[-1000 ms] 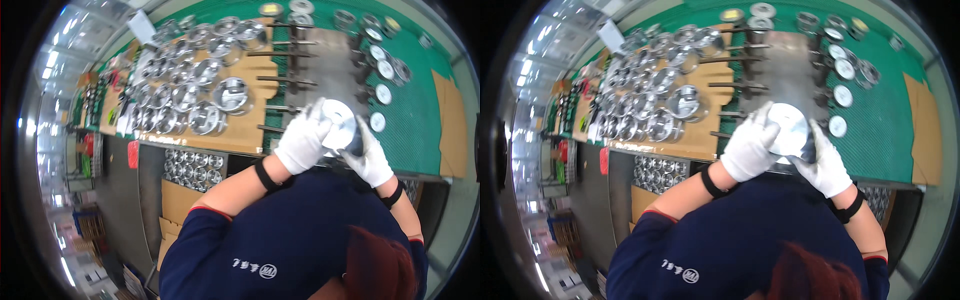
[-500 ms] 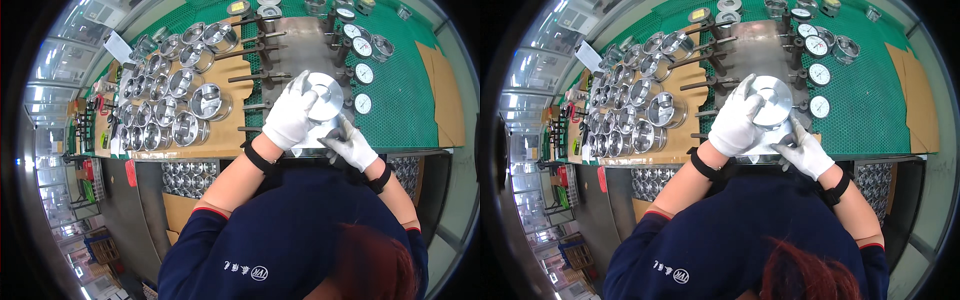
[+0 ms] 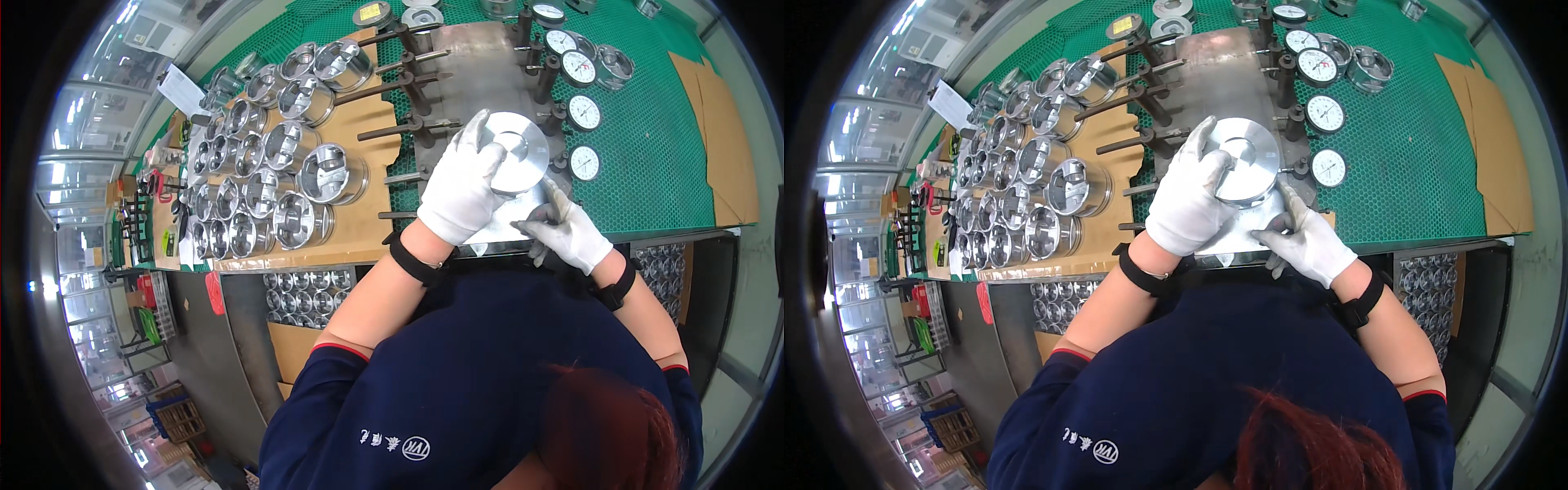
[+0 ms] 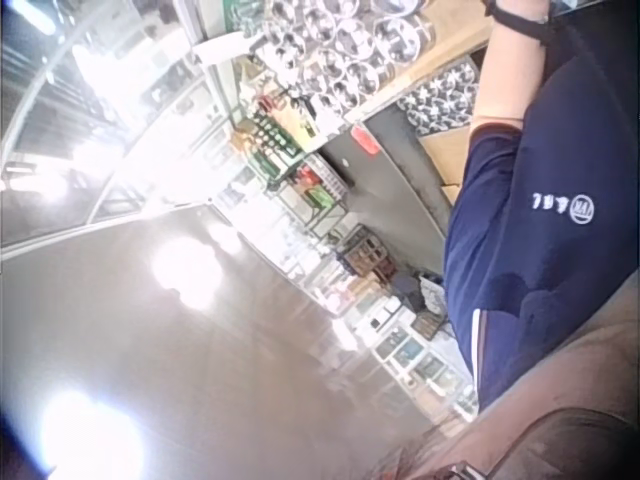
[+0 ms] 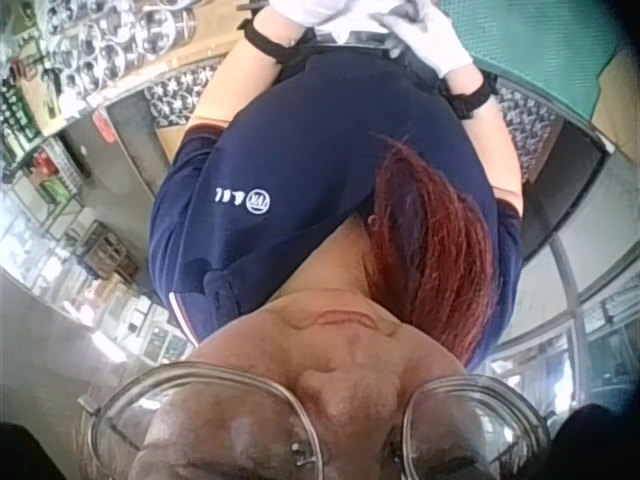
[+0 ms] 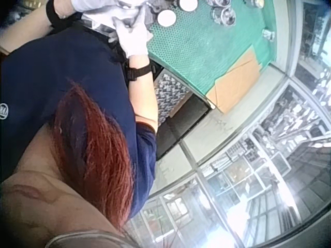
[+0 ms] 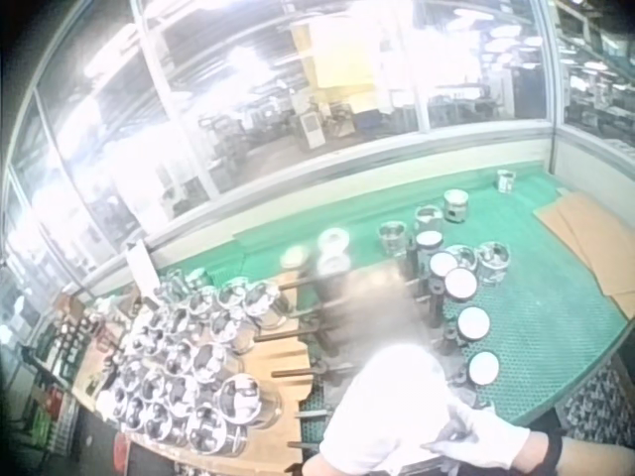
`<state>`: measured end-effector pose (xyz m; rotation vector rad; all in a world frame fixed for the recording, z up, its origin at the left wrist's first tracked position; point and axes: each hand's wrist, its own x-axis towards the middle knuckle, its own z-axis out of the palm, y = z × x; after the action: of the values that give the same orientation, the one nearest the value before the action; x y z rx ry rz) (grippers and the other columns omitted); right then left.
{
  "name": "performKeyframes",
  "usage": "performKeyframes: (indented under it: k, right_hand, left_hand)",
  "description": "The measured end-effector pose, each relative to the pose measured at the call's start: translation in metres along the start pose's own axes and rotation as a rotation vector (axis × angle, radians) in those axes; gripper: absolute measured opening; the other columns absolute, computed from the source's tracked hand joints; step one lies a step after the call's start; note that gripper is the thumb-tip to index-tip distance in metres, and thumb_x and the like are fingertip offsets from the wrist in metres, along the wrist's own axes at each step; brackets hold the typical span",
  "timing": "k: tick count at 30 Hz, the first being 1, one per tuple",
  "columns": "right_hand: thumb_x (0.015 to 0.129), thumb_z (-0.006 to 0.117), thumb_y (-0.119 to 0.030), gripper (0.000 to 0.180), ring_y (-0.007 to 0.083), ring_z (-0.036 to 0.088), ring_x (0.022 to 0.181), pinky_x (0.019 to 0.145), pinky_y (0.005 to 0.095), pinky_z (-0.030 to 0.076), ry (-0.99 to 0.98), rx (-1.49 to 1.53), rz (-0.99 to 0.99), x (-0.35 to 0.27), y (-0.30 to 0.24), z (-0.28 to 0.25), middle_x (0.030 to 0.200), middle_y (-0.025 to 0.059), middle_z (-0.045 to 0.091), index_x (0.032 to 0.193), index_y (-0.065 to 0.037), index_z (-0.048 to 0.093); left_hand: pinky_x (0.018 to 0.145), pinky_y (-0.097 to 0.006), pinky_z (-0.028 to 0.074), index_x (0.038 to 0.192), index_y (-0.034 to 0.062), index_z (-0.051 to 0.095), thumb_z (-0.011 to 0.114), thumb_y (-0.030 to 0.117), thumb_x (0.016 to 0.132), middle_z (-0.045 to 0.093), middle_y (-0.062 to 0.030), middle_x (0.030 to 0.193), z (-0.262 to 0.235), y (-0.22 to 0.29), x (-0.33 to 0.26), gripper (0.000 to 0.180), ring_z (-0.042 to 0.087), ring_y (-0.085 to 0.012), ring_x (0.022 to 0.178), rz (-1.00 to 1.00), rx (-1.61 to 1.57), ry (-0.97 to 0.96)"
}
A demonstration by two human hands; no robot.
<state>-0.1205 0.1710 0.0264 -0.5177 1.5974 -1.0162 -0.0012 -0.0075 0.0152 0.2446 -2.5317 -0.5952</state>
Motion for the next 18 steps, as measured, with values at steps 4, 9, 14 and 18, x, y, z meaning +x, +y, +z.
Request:
performKeyframes:
  k: [4, 9, 14, 18]
  right_hand:
    - [0.09, 0.069, -0.01, 0.097, 0.0173, 0.067, 0.063, 0.053, 0.0289, 0.057, -0.026, -0.022, -0.013, -0.001, 0.001, -0.008, 0.098, 0.0129, 0.064, 0.159, 0.001, 0.001]
    - [0.091, 0.071, -0.024, 0.087, 0.0241, 0.053, 0.132, 0.112, 0.0325, 0.04, 0.113, -0.279, -0.684, -0.015, 0.002, -0.041, 0.144, 0.0216, 0.052, 0.156, 0.004, 0.021]
    - [0.105, 0.049, -0.028, 0.051, 0.0239, 0.059, 0.124, 0.106, 0.038, 0.047, 0.204, 0.271, -0.701, -0.028, -0.013, -0.096, 0.138, 0.0155, 0.057, 0.146, 0.002, 0.043]
    - [0.101, 0.052, -0.031, 0.042, 0.0179, 0.066, 0.102, 0.087, 0.0322, 0.054, 0.589, 0.133, -0.586, -0.018, 0.016, -0.186, 0.115, 0.0112, 0.068, 0.126, 0.002, 0.06]
  left_hand:
    - [0.092, -0.044, 0.054, 0.111, 0.0057, 0.061, 0.084, 0.02, 0.067, 0.052, -0.0293, 0.137, -0.003, 0.006, 0.004, 0.052, 0.063, -0.0433, 0.109, -0.078, -0.065, 0.013]
    - [0.089, -0.039, 0.055, 0.132, -0.0027, 0.048, 0.079, 0.026, 0.077, 0.066, -0.0241, 0.111, -0.05, 0.055, 0.023, 0.069, 0.069, -0.0334, 0.101, -0.43, -0.515, -0.223]
    - [0.083, -0.031, 0.055, 0.156, 0.0012, 0.02, 0.079, 0.012, 0.082, 0.05, -0.0194, 0.141, -0.054, 0.097, 0.046, 0.095, 0.065, -0.0175, 0.1, -0.33, -1.047, -0.255]
    - [0.088, -0.032, 0.055, 0.15, -0.0007, 0.035, 0.075, 0.006, 0.083, 0.056, -0.0161, 0.132, -0.054, 0.071, 0.032, 0.078, 0.064, -0.0182, 0.102, -0.356, -0.554, 0.104]
